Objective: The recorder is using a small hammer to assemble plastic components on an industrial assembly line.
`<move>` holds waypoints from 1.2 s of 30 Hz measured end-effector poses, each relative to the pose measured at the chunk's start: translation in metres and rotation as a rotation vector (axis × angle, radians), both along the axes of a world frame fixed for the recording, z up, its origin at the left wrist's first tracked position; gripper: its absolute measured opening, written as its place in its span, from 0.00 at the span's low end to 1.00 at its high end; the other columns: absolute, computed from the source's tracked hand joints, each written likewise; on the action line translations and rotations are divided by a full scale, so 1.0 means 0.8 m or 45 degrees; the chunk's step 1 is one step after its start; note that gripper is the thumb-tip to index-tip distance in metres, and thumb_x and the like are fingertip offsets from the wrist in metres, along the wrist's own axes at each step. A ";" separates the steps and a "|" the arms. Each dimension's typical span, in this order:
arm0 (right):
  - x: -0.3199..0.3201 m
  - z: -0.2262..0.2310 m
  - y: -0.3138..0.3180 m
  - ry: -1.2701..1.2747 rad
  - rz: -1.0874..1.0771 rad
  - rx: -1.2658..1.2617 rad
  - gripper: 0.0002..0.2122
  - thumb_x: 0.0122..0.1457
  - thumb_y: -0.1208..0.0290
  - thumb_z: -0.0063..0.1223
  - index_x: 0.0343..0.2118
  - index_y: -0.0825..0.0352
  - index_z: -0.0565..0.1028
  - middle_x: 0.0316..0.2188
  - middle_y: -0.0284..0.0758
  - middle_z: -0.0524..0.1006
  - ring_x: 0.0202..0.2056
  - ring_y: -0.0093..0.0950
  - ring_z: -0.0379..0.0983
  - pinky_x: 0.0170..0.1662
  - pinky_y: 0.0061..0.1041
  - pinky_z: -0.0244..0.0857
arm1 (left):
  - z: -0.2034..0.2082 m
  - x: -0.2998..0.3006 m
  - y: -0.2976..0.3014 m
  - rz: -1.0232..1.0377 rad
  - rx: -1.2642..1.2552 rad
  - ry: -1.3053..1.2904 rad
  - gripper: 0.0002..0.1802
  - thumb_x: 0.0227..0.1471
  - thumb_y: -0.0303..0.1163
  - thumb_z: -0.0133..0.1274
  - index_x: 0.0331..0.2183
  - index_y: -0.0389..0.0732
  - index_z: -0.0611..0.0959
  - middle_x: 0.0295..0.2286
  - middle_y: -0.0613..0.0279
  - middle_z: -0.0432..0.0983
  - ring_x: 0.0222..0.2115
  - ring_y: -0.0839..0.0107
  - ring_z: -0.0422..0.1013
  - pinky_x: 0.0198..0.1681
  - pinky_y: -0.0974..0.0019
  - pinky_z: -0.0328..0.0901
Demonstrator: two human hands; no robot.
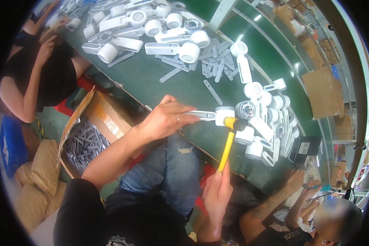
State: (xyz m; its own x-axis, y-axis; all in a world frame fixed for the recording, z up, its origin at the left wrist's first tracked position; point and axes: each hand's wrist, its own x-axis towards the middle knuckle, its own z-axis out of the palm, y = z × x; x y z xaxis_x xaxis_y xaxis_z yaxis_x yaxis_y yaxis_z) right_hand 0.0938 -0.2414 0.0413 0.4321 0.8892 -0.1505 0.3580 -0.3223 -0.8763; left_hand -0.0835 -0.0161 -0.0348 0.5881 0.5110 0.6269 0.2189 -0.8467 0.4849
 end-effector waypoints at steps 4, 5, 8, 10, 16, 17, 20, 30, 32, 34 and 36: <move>0.000 0.026 0.023 -0.203 0.143 -0.145 0.25 0.73 0.72 0.40 0.71 0.74 0.59 0.19 0.33 0.70 0.21 0.21 0.69 0.27 0.23 0.64 | -0.004 0.004 0.000 0.023 -0.094 -0.043 0.19 0.49 0.26 0.67 0.45 0.46 0.90 0.44 0.62 0.84 0.40 0.67 0.79 0.44 0.63 0.63; -0.004 0.032 0.018 -0.179 0.077 -0.091 0.25 0.73 0.72 0.40 0.71 0.74 0.59 0.19 0.35 0.70 0.21 0.23 0.70 0.27 0.24 0.65 | -0.003 0.003 0.001 0.027 -0.089 -0.045 0.18 0.50 0.26 0.67 0.45 0.46 0.90 0.44 0.62 0.84 0.40 0.68 0.79 0.45 0.63 0.63; -0.011 0.043 0.011 -0.085 -0.030 -0.025 0.26 0.73 0.70 0.43 0.71 0.74 0.59 0.20 0.39 0.71 0.21 0.27 0.72 0.27 0.28 0.65 | 0.003 0.003 -0.002 0.037 -0.087 -0.038 0.17 0.51 0.27 0.68 0.45 0.45 0.90 0.44 0.63 0.84 0.39 0.68 0.78 0.45 0.63 0.63; -0.007 0.013 0.024 -0.251 0.022 -0.020 0.26 0.73 0.71 0.43 0.71 0.72 0.59 0.21 0.44 0.73 0.22 0.37 0.75 0.28 0.33 0.67 | 0.006 0.007 -0.002 0.024 -0.072 -0.033 0.17 0.51 0.27 0.68 0.45 0.45 0.90 0.44 0.63 0.84 0.39 0.68 0.78 0.45 0.63 0.63; -0.002 0.049 0.022 -0.127 -0.009 -0.138 0.26 0.73 0.73 0.42 0.72 0.69 0.57 0.21 0.43 0.72 0.20 0.34 0.73 0.27 0.32 0.67 | 0.002 0.007 -0.001 0.064 -0.102 -0.047 0.17 0.50 0.27 0.68 0.45 0.46 0.90 0.42 0.63 0.84 0.34 0.67 0.77 0.45 0.64 0.64; -0.009 0.056 0.021 -0.033 -0.080 -0.086 0.26 0.72 0.73 0.41 0.72 0.69 0.57 0.20 0.42 0.71 0.19 0.30 0.71 0.26 0.30 0.67 | 0.001 0.008 0.000 0.074 -0.098 -0.049 0.17 0.50 0.27 0.68 0.45 0.46 0.90 0.42 0.63 0.84 0.34 0.68 0.77 0.44 0.64 0.64; -0.002 -0.005 0.040 -0.460 0.150 -0.246 0.26 0.73 0.69 0.42 0.71 0.68 0.58 0.27 0.55 0.78 0.28 0.52 0.79 0.30 0.42 0.71 | 0.001 0.014 -0.002 0.060 -0.069 -0.052 0.16 0.51 0.28 0.68 0.44 0.46 0.90 0.41 0.64 0.84 0.34 0.68 0.77 0.44 0.64 0.64; -0.002 0.010 0.032 -0.436 0.110 -0.173 0.26 0.74 0.70 0.40 0.73 0.63 0.57 0.20 0.40 0.70 0.21 0.25 0.68 0.27 0.30 0.65 | 0.000 0.013 -0.002 0.068 -0.080 -0.090 0.17 0.50 0.28 0.69 0.45 0.47 0.90 0.41 0.65 0.84 0.34 0.67 0.76 0.44 0.63 0.63; -0.008 0.023 0.012 -0.241 0.014 -0.016 0.26 0.75 0.69 0.40 0.73 0.67 0.57 0.20 0.31 0.71 0.22 0.19 0.66 0.25 0.25 0.63 | -0.002 0.006 -0.007 0.074 -0.098 -0.058 0.17 0.50 0.28 0.69 0.45 0.47 0.90 0.41 0.65 0.84 0.34 0.67 0.76 0.44 0.63 0.64; -0.021 0.025 0.008 -0.086 -0.137 0.045 0.26 0.75 0.70 0.41 0.73 0.70 0.58 0.21 0.26 0.70 0.23 0.16 0.66 0.26 0.22 0.62 | 0.000 0.013 -0.004 0.063 -0.100 -0.047 0.18 0.50 0.28 0.69 0.45 0.47 0.90 0.41 0.65 0.84 0.33 0.67 0.76 0.44 0.63 0.64; -0.013 -0.013 0.034 -0.542 0.138 -0.169 0.26 0.74 0.71 0.41 0.72 0.70 0.59 0.21 0.34 0.73 0.22 0.21 0.70 0.28 0.27 0.67 | 0.000 0.015 -0.001 0.066 -0.075 -0.066 0.18 0.50 0.27 0.69 0.45 0.47 0.90 0.41 0.65 0.84 0.33 0.66 0.76 0.45 0.63 0.64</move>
State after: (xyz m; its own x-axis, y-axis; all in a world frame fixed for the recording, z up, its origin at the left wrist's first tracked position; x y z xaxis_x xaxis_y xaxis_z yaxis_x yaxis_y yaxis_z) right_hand 0.0838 -0.2141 0.0308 0.3859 0.9176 -0.0953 0.7150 -0.3628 -0.5976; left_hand -0.0713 -0.0173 -0.0350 0.5278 0.5768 0.6235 0.2349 -0.8046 0.5454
